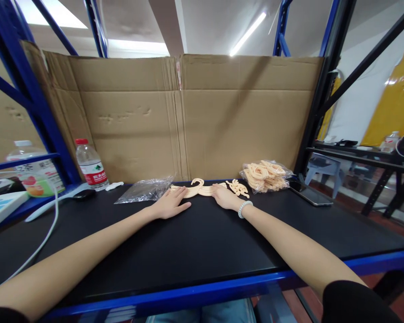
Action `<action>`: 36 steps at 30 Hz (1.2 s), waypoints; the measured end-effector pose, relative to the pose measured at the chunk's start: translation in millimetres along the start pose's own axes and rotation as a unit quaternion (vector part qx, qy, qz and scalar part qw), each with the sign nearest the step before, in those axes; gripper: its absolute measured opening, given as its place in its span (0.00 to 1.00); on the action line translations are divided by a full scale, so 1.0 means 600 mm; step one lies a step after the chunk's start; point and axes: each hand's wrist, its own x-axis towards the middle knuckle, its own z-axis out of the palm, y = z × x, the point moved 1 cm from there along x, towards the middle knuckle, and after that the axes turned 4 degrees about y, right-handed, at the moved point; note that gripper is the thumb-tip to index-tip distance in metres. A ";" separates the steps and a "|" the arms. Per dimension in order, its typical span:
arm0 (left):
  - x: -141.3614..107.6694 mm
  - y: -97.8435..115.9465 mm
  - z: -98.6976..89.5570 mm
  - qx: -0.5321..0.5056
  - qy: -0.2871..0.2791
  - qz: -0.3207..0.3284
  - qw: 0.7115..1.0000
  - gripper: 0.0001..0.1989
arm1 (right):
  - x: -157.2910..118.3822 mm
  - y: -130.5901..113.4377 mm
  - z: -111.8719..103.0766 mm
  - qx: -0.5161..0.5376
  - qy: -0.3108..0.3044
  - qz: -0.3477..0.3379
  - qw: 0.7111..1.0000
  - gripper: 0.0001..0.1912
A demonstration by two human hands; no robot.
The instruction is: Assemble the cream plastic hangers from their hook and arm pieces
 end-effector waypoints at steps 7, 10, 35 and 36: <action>-0.005 0.007 -0.008 0.036 0.191 0.074 0.978 0.21 | 0.001 0.007 -0.022 -0.041 0.067 -0.018 0.997 0.21; -0.009 0.016 -0.013 0.063 0.227 0.116 0.965 0.10 | 0.002 0.030 -0.055 -0.042 0.128 0.018 0.991 0.17; -0.010 0.021 -0.008 0.050 0.171 0.104 0.979 0.03 | -0.026 0.074 -0.126 -0.133 -0.013 0.280 0.951 0.12; -0.011 0.022 -0.009 0.054 0.176 0.099 0.978 0.03 | -0.026 0.074 -0.123 -0.134 -0.021 0.288 0.948 0.13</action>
